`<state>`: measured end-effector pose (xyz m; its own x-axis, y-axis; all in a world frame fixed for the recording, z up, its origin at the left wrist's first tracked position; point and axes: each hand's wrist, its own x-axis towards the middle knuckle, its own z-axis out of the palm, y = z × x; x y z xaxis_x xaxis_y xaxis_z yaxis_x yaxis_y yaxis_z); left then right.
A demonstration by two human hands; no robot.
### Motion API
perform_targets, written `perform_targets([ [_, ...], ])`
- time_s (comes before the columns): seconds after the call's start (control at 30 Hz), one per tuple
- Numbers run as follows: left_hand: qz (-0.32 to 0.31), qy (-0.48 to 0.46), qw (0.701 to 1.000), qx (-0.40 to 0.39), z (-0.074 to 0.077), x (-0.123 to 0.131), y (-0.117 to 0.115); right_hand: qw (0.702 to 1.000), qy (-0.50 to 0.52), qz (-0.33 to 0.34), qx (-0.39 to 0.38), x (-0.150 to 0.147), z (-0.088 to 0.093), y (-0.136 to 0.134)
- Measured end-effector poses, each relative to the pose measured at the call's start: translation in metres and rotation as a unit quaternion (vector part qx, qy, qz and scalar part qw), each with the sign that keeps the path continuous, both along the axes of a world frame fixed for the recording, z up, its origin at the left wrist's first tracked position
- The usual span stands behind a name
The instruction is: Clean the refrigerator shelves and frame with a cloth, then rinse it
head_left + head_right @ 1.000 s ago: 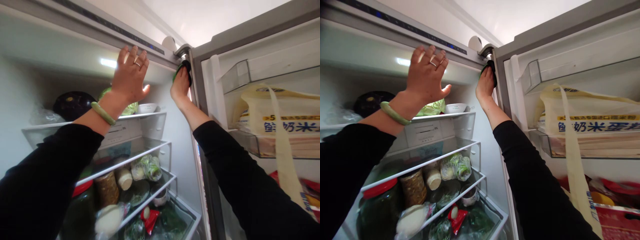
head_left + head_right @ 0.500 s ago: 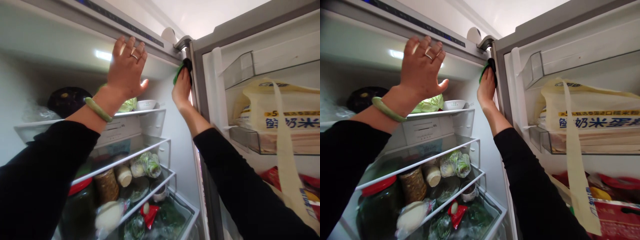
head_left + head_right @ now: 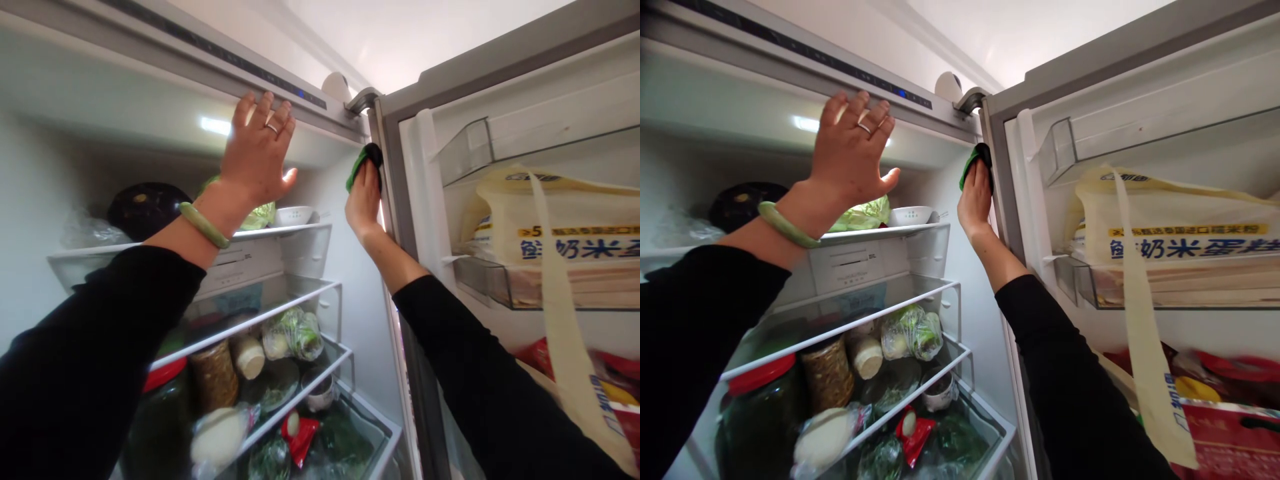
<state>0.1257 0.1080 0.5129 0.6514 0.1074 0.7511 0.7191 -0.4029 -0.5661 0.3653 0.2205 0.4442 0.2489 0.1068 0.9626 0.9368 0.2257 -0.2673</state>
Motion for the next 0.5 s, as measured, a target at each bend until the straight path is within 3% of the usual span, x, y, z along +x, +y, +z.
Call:
perform_targets([
  [0.07, 0.018, 0.004, 1.000, -0.010, -0.001, 0.001, -0.002, 1.000, -0.003, -0.001, -0.006, 0.001, 0.001, 0.000],
  [0.23, 0.080, -0.010, 0.997, -0.023, -0.003, 0.003, -0.008, 1.000, 0.010, -0.009, -0.013, 0.000, 0.056, 0.009],
  [0.3, 0.093, -0.015, 0.995, -0.021, -0.003, 0.004, -0.010, 1.000, 0.013, -0.016, -0.014, -0.001, 0.062, 0.011],
  [0.4, 0.088, -0.018, 0.996, -0.023, -0.003, 0.005, -0.013, 0.999, 0.015, -0.018, -0.026, -0.003, 0.034, 0.008],
  [0.5, 0.060, -0.038, 0.997, -0.028, -0.003, 0.007, -0.017, 1.000, 0.019, 0.001, -0.017, -0.003, -0.025, -0.005],
])
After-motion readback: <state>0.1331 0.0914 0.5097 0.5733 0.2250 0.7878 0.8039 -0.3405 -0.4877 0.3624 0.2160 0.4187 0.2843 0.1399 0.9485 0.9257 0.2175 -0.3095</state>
